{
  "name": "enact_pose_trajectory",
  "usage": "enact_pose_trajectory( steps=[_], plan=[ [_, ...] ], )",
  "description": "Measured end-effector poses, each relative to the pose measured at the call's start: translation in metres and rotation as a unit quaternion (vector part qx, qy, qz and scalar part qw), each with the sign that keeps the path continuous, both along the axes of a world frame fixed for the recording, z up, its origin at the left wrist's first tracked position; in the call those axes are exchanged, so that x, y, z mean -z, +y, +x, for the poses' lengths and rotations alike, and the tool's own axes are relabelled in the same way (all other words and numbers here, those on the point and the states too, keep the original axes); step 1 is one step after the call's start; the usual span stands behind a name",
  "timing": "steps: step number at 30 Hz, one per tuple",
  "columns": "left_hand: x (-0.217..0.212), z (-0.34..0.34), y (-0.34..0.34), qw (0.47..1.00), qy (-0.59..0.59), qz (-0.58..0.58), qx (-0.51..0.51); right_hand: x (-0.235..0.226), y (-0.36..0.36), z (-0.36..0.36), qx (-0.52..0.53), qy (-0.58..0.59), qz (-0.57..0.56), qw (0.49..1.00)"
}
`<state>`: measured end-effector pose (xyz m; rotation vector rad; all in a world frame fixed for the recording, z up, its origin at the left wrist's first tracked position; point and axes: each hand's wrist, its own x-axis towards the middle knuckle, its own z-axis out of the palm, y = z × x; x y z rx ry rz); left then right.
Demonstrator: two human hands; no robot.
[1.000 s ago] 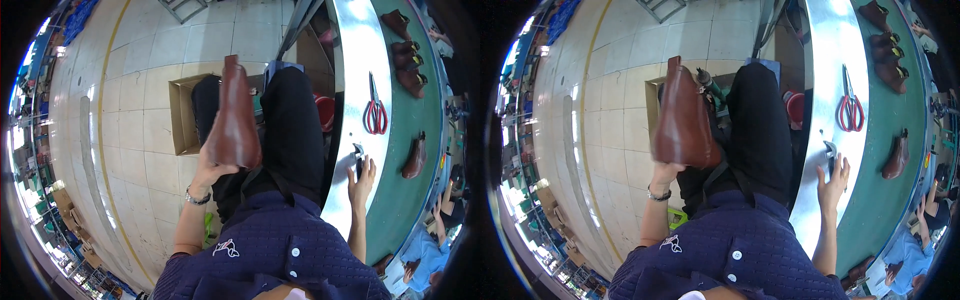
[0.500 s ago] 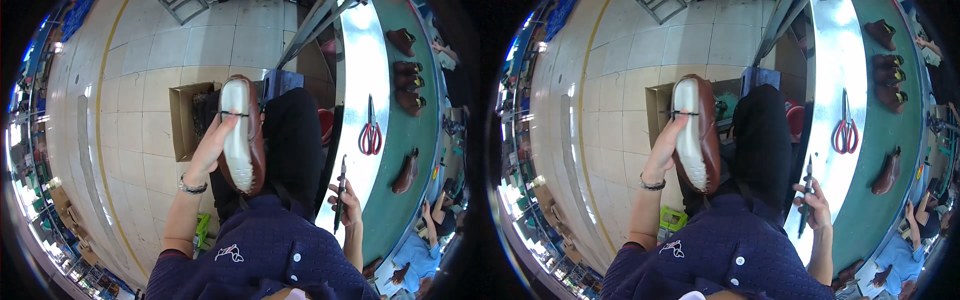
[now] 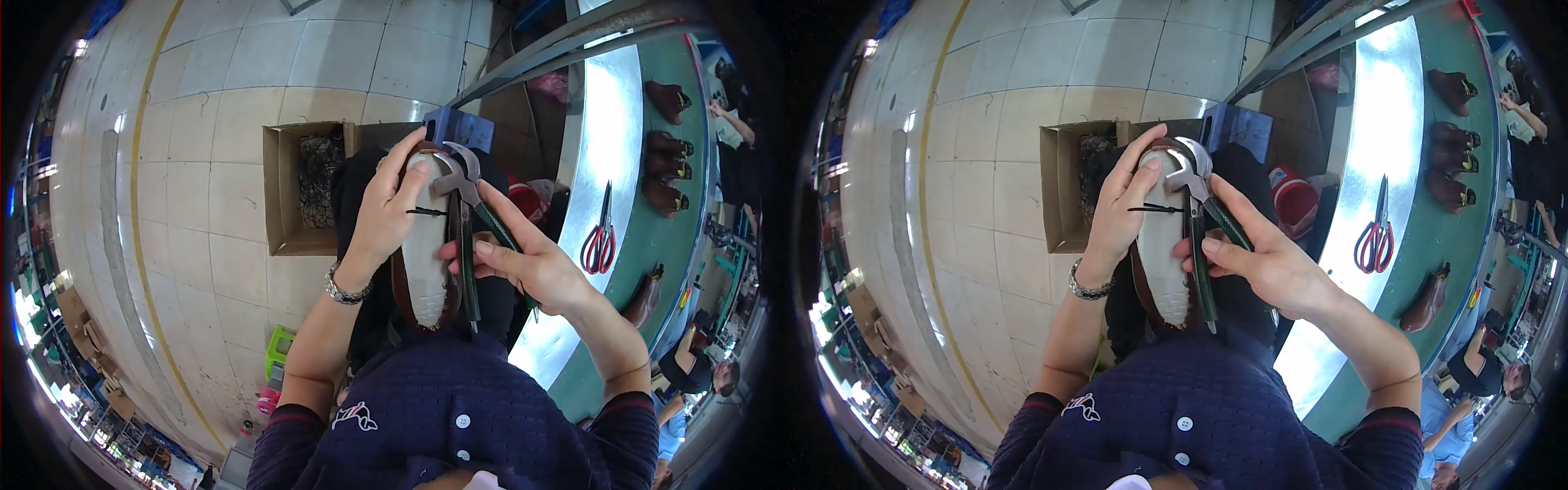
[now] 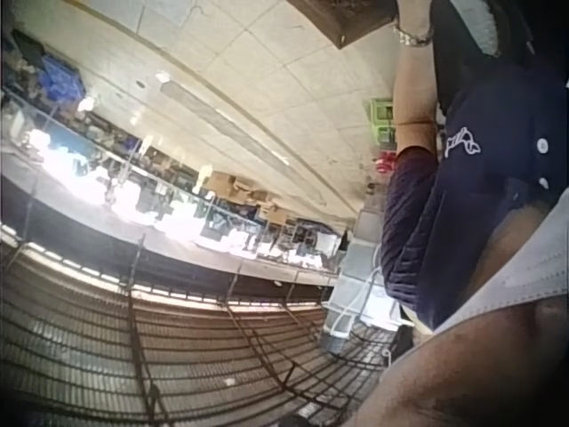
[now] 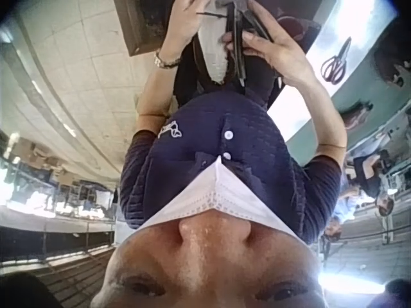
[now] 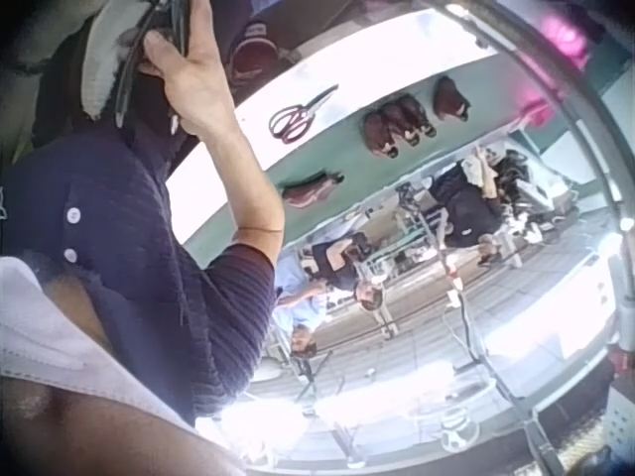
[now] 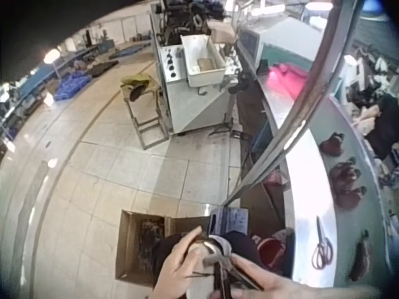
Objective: Trim and shape the leather upper and sole components of a shoe during production.
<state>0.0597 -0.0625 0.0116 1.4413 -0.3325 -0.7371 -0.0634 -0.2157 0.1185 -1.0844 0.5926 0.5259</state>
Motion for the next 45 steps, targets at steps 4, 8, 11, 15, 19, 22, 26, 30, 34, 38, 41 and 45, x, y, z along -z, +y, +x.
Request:
enact_pose_trajectory(
  steps=[4,8,11,15,19,22,26,30,34,38,41,45],
  plan=[
    [-0.007,-0.001,-0.004,1.0,-0.017,0.01,-0.024,-0.012,-0.006,0.019,0.008,0.086,0.018,0.996],
    [-0.006,-0.007,-0.006,0.997,-0.015,-0.009,-0.072,-0.005,-0.002,0.015,-0.081,0.002,-0.149,0.986],
    [-0.008,-0.01,-0.008,0.995,-0.038,-0.008,-0.087,0.002,0.008,0.001,-0.112,-0.039,-0.266,0.957],
    [-0.004,-0.013,-0.008,0.993,-0.042,-0.031,-0.102,0.019,0.012,-0.011,-0.111,-0.102,-0.31,0.939],
    [-0.007,-0.01,-0.002,0.994,0.009,-0.073,-0.085,0.016,0.004,-0.011,-0.121,-0.114,-0.323,0.932],
    [-0.01,-0.007,-0.004,0.973,0.187,-0.075,-0.112,-0.006,-0.01,0.003,-0.226,-0.058,-0.361,0.903],
    [-0.01,-0.006,-0.006,0.985,0.127,-0.058,-0.103,-0.018,-0.016,0.011,-0.29,-0.078,-0.457,0.837],
    [-0.006,-0.007,-0.001,0.995,-0.04,0.021,-0.094,-0.054,-0.008,0.029,-0.32,-0.142,-0.544,0.762],
    [0.001,-0.005,0.002,0.997,-0.053,-0.016,-0.059,-0.005,0.016,0.032,-0.068,-0.322,-0.657,0.678],
    [0.009,-0.006,0.007,0.998,-0.047,-0.01,-0.047,0.008,0.009,0.027,-0.258,-0.171,-0.657,0.687],
    [0.005,-0.004,0.008,0.998,-0.017,-0.003,-0.057,-0.011,0.01,0.035,-0.239,-0.237,-0.67,0.662],
    [0.004,-0.002,0.005,0.996,0.03,-0.076,-0.03,0.028,0.011,0.018,-0.224,-0.177,-0.652,0.702]
  ],
)
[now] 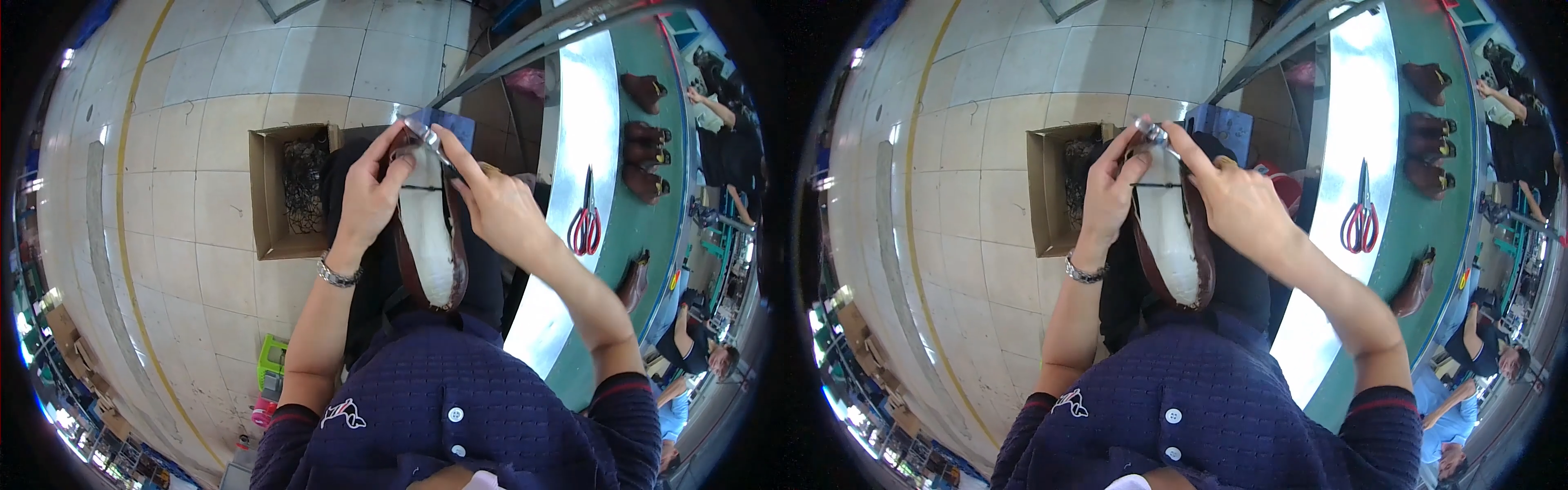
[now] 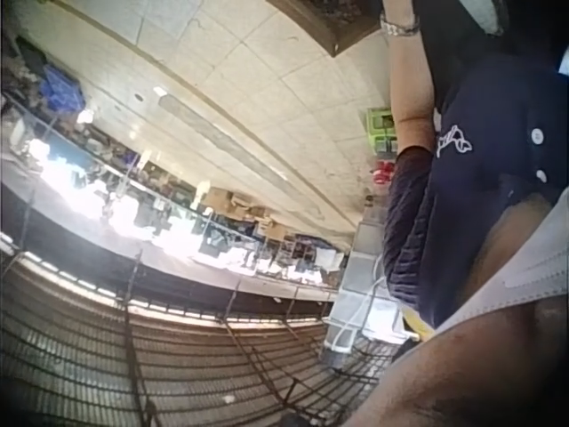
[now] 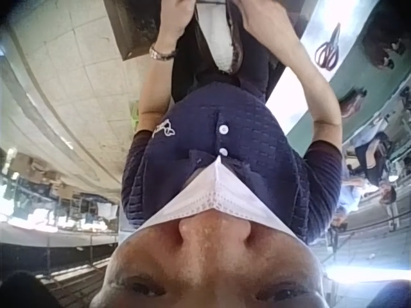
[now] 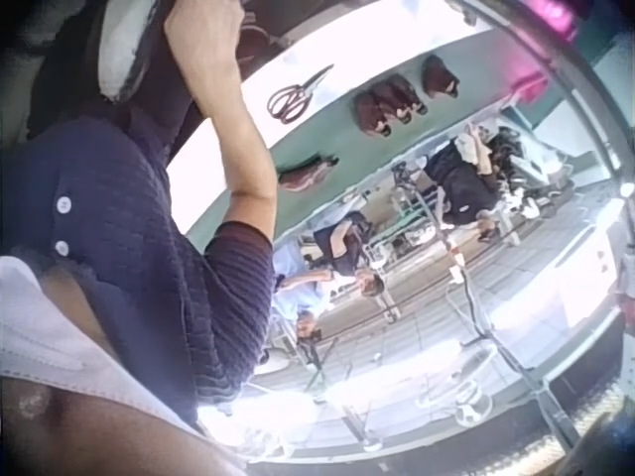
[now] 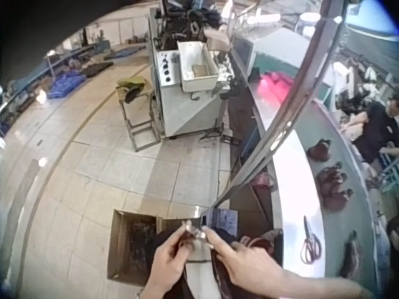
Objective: Trim and shape the leather upper and sole components of a shoe during production.
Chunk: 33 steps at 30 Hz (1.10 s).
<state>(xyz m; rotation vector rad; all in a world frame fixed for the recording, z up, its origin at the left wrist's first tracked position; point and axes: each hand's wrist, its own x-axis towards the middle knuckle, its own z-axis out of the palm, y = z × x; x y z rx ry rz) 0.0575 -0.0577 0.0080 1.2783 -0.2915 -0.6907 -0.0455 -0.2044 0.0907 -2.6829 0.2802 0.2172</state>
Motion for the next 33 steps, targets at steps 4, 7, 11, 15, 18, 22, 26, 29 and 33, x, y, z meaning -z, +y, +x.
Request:
enact_pose_trajectory(
  steps=[4,7,11,15,18,22,26,29,33],
  plan=[
    [-0.006,-0.013,0.013,1.0,-0.016,-0.008,0.004,-0.024,-0.018,-0.013,-0.057,-0.011,-0.01,0.998],
    [-0.009,-0.045,0.033,1.0,-0.009,0.019,-0.009,-0.02,-0.028,-0.052,0.244,-0.079,0.143,0.956],
    [-0.011,-0.088,0.05,0.993,-0.044,0.1,0.042,0.04,-0.075,-0.118,0.376,0.013,-0.041,0.926],
    [-0.015,-0.095,0.044,0.995,0.088,0.043,0.004,0.113,-0.102,-0.175,0.405,-0.03,-0.166,0.899],
    [-0.007,-0.091,0.057,0.992,-0.007,0.12,-0.042,0.128,-0.118,-0.215,0.389,-0.144,-0.158,0.896],
    [-0.017,-0.079,0.068,0.93,-0.166,0.319,-0.07,0.136,-0.143,-0.279,0.5,-0.139,-0.168,0.838],
    [-0.033,-0.079,0.064,0.798,-0.401,0.442,-0.082,0.097,-0.154,-0.286,0.449,0.08,-0.084,0.886],
    [-0.037,-0.085,0.057,0.829,-0.36,0.426,-0.045,0.077,-0.141,-0.301,0.589,-0.008,0.229,0.775],
    [-0.033,-0.087,0.063,0.895,-0.27,0.353,-0.031,0.011,-0.063,-0.261,0.516,-0.069,0.47,0.713]
  ],
)
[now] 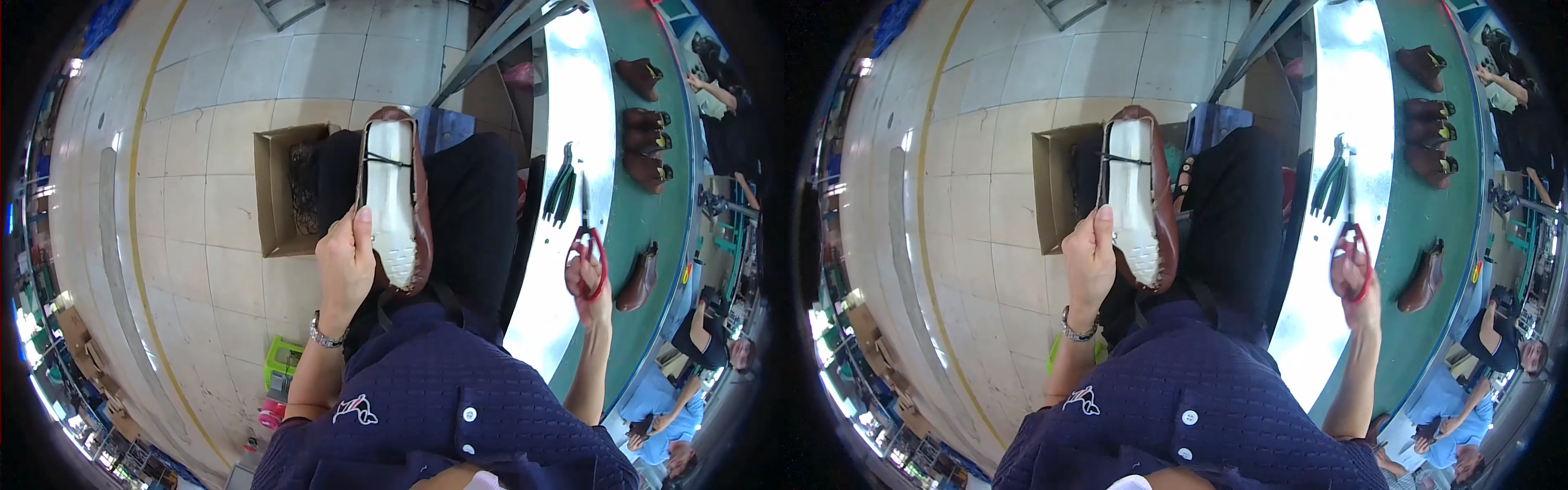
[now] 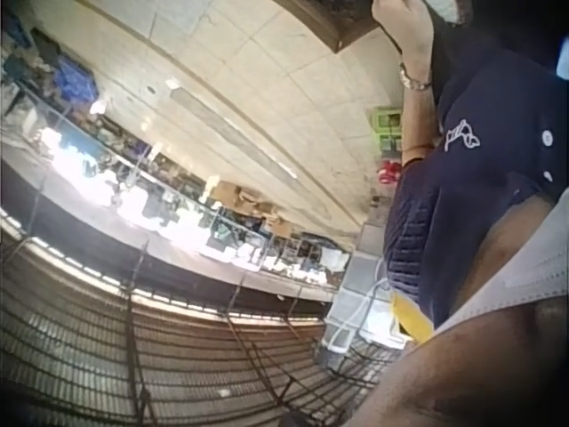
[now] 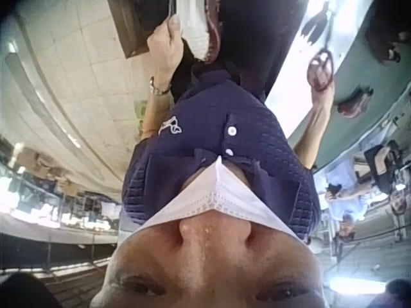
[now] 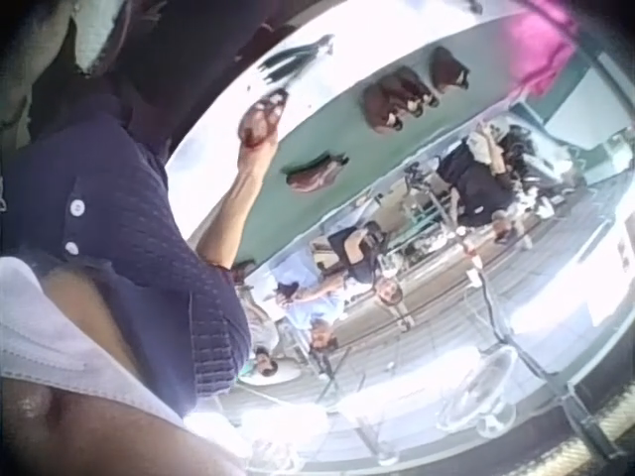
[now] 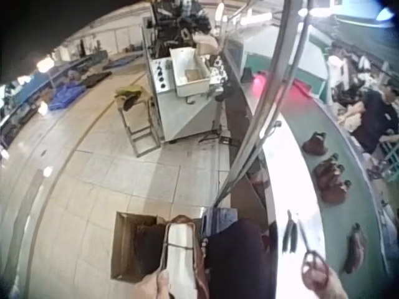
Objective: Trim and shape the leather upper and sole components of a shoe during production.
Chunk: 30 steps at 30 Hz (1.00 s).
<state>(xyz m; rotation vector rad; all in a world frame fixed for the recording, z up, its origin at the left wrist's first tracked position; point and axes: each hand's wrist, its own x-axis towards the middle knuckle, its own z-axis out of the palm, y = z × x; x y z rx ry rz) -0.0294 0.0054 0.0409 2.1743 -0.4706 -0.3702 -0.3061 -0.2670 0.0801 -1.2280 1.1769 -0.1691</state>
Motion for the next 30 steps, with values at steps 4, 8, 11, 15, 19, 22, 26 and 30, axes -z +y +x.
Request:
enact_pose_trajectory(
  steps=[4,8,11,15,19,22,26,30],
  plan=[
    [0.01,0.0,0.008,0.995,0.06,-0.074,-0.008,-0.045,0.074,0.081,-0.226,-0.115,0.21,0.944],
    [0.009,-0.002,0.005,0.989,0.1,-0.108,-0.002,-0.041,0.106,0.115,-0.339,-0.094,0.228,0.908],
    [0.003,-0.007,0.005,0.987,0.127,-0.093,0.024,-0.042,0.119,0.149,-0.287,0.002,0.226,0.931],
    [0.005,-0.009,0.004,0.983,0.146,-0.104,0.028,-0.036,0.12,0.174,-0.282,0.08,0.171,0.941],
    [0.006,-0.001,0.005,0.976,0.168,-0.132,0.04,-0.036,0.125,0.167,-0.289,0.095,0.13,0.943],
    [0.005,0.015,0.001,0.988,0.048,-0.135,0.055,-0.041,0.117,0.129,-0.387,0.128,-0.013,0.913],
    [0.001,0.046,-0.032,0.966,-0.227,-0.059,0.105,-0.033,0.095,0.053,-0.255,0.075,-0.091,0.96],
    [0.016,0.049,-0.059,0.921,-0.36,-0.04,0.144,0.007,0.059,0.004,-0.077,0.227,-0.282,0.929]
  ],
)
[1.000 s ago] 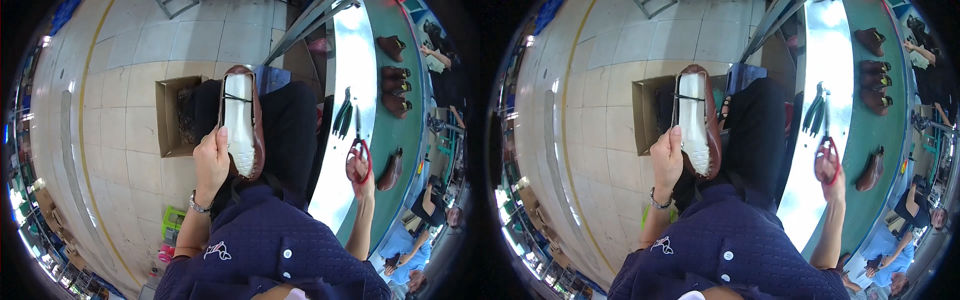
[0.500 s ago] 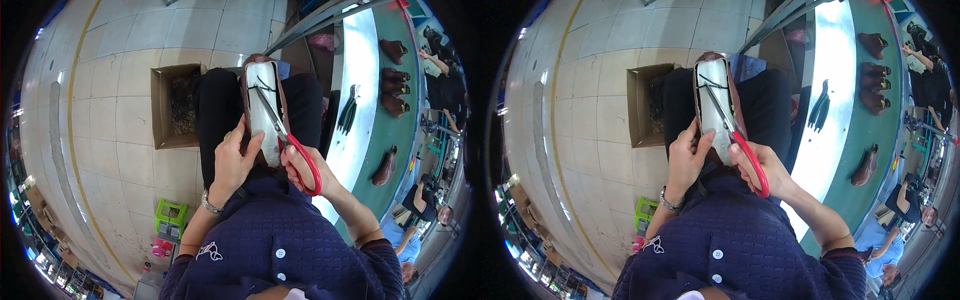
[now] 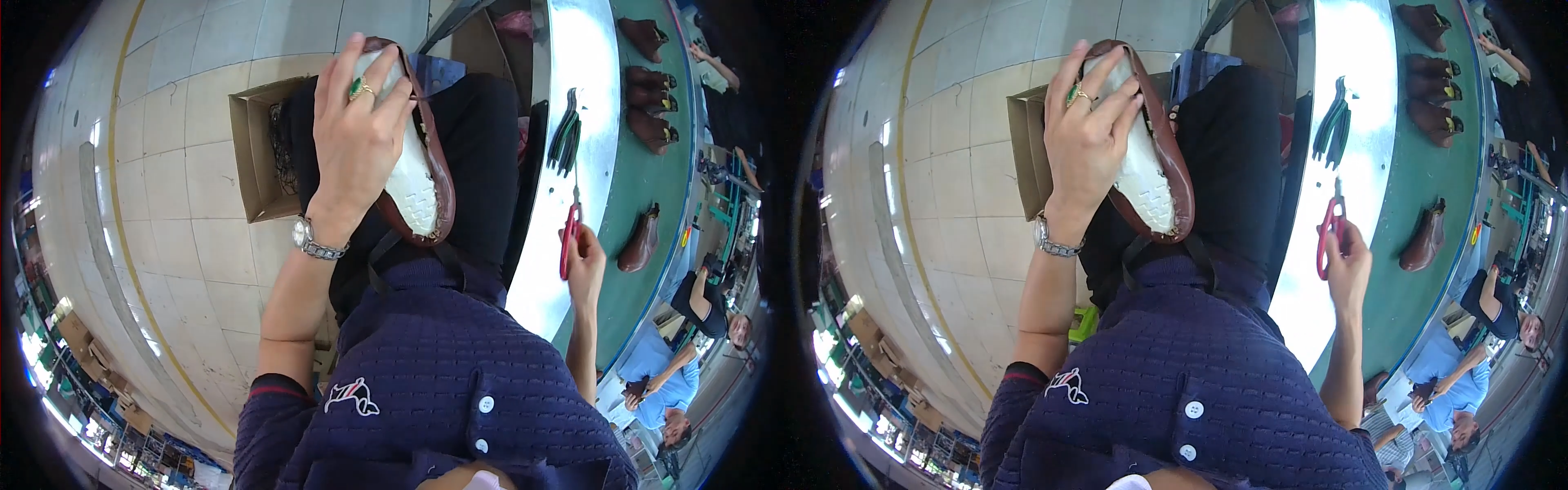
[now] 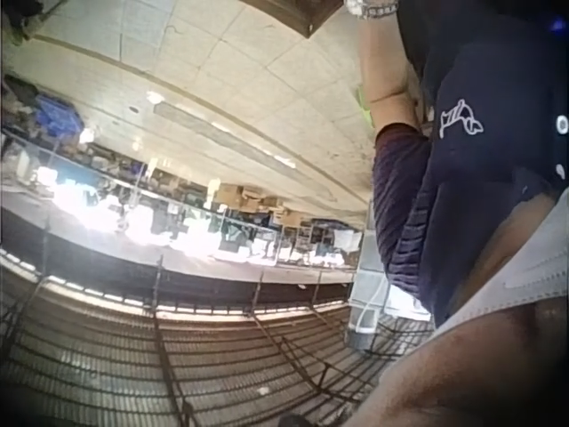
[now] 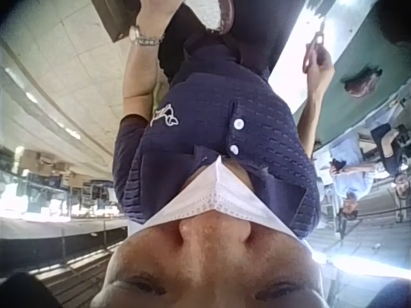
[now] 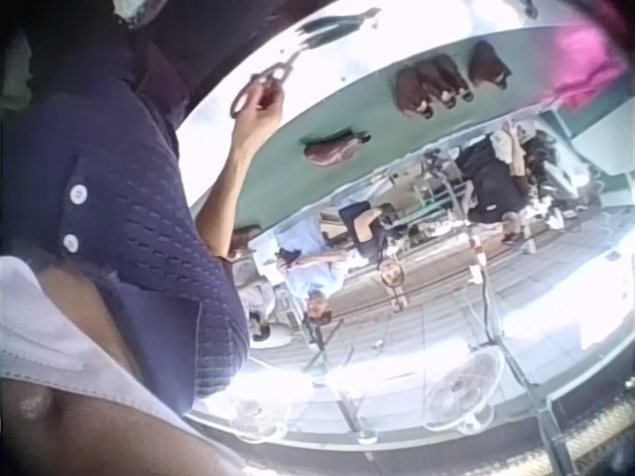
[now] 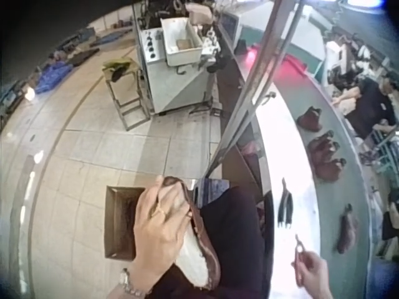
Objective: Trim and shape the leather upper and sole components of a shoe during production.
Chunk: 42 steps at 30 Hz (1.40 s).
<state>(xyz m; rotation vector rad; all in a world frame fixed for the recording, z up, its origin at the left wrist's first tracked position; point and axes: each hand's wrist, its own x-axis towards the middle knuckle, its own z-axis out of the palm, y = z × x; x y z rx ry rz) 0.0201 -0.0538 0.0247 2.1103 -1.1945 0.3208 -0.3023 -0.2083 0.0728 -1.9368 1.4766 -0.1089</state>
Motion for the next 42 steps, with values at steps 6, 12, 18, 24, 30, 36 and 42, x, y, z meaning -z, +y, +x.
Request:
enact_pose_trajectory(
  steps=[6,12,18,24,30,36,42],
  plan=[
    [-0.048,-0.023,0.019,0.994,-0.024,-0.108,-0.017,0.042,-0.05,-0.051,0.047,0.172,-0.158,0.971],
    [-0.088,0.034,0.089,0.965,0.024,-0.075,-0.249,0.082,-0.087,-0.074,-0.014,0.2,-0.266,0.943],
    [0.013,0.058,0.116,0.939,0.001,0.233,-0.254,0.095,-0.118,0.058,-0.054,-0.006,-0.278,0.959],
    [-0.015,-0.007,-0.006,0.982,-0.07,0.147,0.095,0.128,-0.144,0.122,-0.041,0.164,-0.347,0.922],
    [-0.023,0.034,-0.084,0.964,0.117,0.146,0.187,0.116,-0.159,0.094,-0.083,0.128,-0.226,0.962],
    [-0.009,0.099,-0.112,0.963,0.167,0.098,0.189,0.026,-0.123,0.095,0.151,-0.255,0.233,0.926],
    [-0.006,0.083,-0.123,0.989,0.097,0.11,0.024,-0.033,-0.106,0.154,-0.154,-0.192,0.355,0.902]
  ],
)
